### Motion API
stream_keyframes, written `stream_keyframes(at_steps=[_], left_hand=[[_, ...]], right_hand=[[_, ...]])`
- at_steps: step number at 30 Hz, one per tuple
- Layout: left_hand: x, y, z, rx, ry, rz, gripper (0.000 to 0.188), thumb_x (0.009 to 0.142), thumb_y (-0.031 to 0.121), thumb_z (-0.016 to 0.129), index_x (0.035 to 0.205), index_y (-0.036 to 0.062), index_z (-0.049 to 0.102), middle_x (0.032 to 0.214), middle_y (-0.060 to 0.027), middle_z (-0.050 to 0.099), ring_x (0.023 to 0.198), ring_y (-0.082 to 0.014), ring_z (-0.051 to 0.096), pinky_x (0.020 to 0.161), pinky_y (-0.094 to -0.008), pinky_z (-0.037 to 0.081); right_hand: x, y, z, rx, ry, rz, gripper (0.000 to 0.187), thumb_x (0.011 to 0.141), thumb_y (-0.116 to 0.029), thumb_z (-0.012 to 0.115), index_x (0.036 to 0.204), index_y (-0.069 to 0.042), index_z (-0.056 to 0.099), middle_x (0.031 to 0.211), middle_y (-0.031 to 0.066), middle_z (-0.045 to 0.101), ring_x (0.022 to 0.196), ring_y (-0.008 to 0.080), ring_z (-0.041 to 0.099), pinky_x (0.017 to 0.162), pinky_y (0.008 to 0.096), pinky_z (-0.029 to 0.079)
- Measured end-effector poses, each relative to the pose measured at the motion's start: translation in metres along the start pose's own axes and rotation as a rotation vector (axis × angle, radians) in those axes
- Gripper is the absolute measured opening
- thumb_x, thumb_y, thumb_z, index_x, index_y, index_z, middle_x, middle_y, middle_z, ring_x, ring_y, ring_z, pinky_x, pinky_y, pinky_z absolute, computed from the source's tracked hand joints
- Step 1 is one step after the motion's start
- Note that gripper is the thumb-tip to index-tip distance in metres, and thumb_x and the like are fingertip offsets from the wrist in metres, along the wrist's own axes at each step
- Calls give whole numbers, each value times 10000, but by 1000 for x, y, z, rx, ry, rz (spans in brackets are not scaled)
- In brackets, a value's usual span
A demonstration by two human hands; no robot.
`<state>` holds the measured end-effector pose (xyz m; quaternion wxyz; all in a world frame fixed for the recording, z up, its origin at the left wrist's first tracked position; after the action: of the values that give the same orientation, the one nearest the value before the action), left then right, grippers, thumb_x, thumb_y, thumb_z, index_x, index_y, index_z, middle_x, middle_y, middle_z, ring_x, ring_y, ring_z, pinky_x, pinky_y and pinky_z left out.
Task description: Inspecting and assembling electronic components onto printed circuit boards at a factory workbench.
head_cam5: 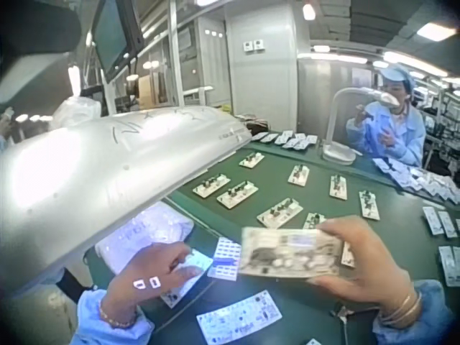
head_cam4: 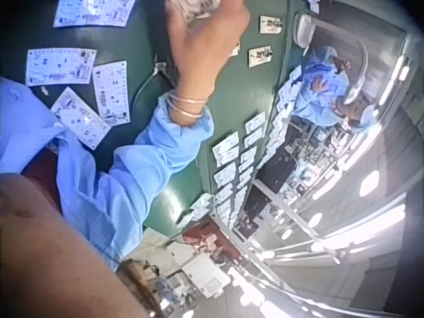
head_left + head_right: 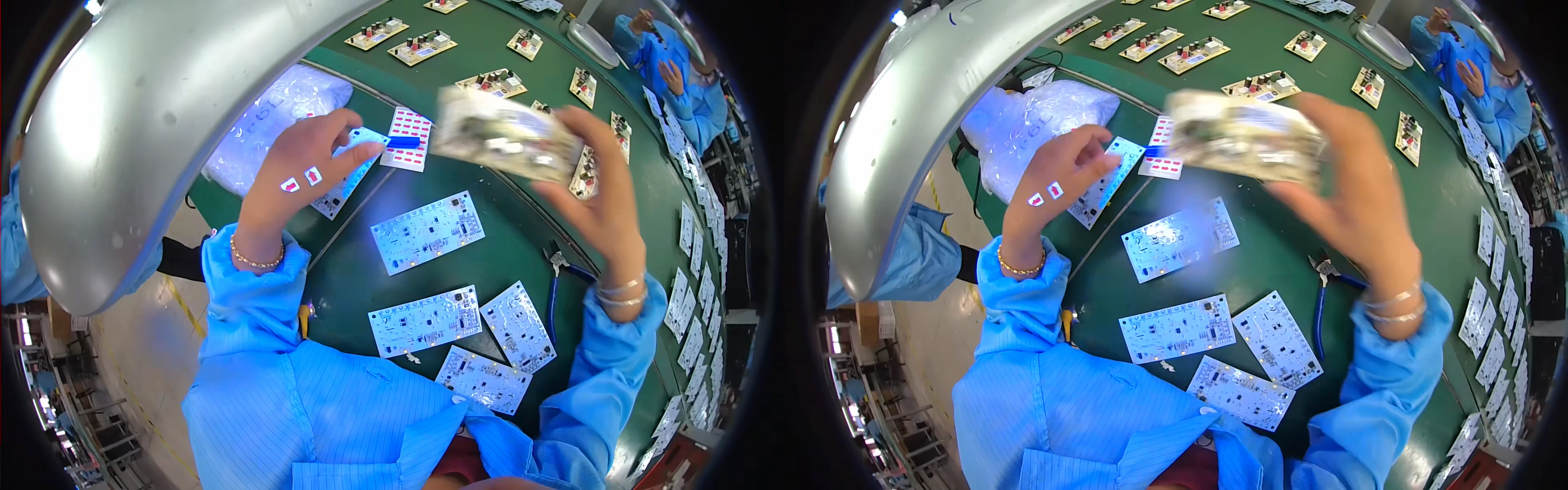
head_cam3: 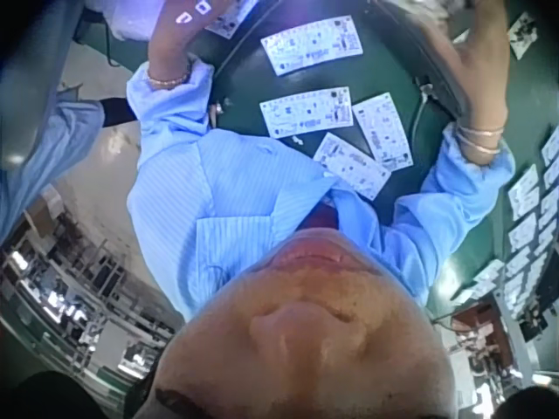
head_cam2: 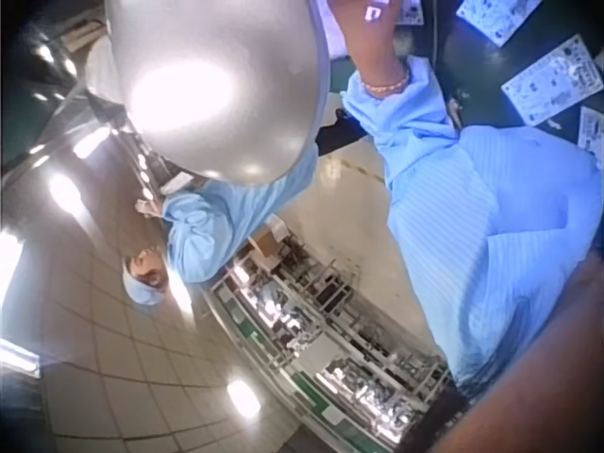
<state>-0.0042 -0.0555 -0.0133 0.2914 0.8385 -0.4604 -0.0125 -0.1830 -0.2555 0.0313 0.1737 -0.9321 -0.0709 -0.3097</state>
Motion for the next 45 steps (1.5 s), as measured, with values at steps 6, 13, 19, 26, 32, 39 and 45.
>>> stream_keyframes(at_steps=[6, 13, 19, 26, 32, 39, 45], left_hand=[[-11, -19, -2, 339, -294, 38, 490, 693, 350, 613, 1003, 19, 428, 719, -180, 513, 710, -330, 515, 611, -402, 399], [-12, -22, -11, 320, -43, 76, 530, 645, 254, 650, 1065, 28, 418, 822, -192, 521, 790, -357, 506, 679, -419, 404], [-12, -7, -52, 277, 697, 219, 734, 564, 147, 747, 1172, 23, 354, 1047, -142, 434, 946, -277, 445, 813, -362, 381], [-16, -8, -56, 590, 749, 456, 852, 541, 155, 791, 1186, 16, 252, 1065, -161, 393, 991, -259, 456, 847, -350, 377], [-14, 6, -52, 198, 664, 595, 957, 498, 92, 798, 1236, 33, 193, 1181, -188, 371, 971, -254, 510, 878, -375, 374], [-17, 6, -45, 122, 692, 623, 992, 487, 93, 799, 1258, 37, 177, 1217, -185, 355, 977, -259, 514, 901, -380, 356], [-13, -3, -44, 96, 623, 486, 909, 489, 60, 784, 1218, -8, 245, 1199, -171, 367, 930, -227, 522, 801, -339, 441]], right_hand=[[-123, 104, -70, -237, 215, 753, 581, 726, -211, 643, 1200, -59, 344, 987, 109, 497, 908, 200, 514, 763, 325, 411], [-161, 119, -61, -731, -38, 948, 590, 765, -465, 516, 1187, -91, 341, 881, 133, 527, 745, 327, 556, 613, 392, 432], [-139, 99, -38, -689, -206, 929, 676, 761, -467, 511, 1281, -120, 253, 1150, 154, 443, 872, 365, 533, 662, 411, 451], [-136, 98, -31, -584, -223, 862, 668, 770, -395, 539, 1304, -136, 232, 1205, 140, 424, 934, 347, 523, 705, 395, 453], [-134, 98, -31, -528, -237, 865, 645, 776, -358, 548, 1301, -135, 248, 1220, 141, 427, 1000, 322, 504, 754, 365, 442], [-139, 99, -29, -521, -255, 889, 632, 779, -371, 543, 1290, -124, 264, 1209, 140, 439, 1015, 316, 497, 760, 360, 439], [-133, 94, -39, -768, 42, 524, 536, 777, -335, 564, 1214, -94, 367, 1106, 132, 492, 836, 280, 558, 662, 346, 451]])
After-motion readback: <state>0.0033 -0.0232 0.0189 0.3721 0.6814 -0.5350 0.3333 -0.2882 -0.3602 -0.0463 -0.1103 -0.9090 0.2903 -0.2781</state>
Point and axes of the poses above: each hand's wrist, its own x-axis towards the middle knuckle, its own z-axis out of the palm, y = z × x, the point moved 5 cm from there along x, towards the middle knuckle
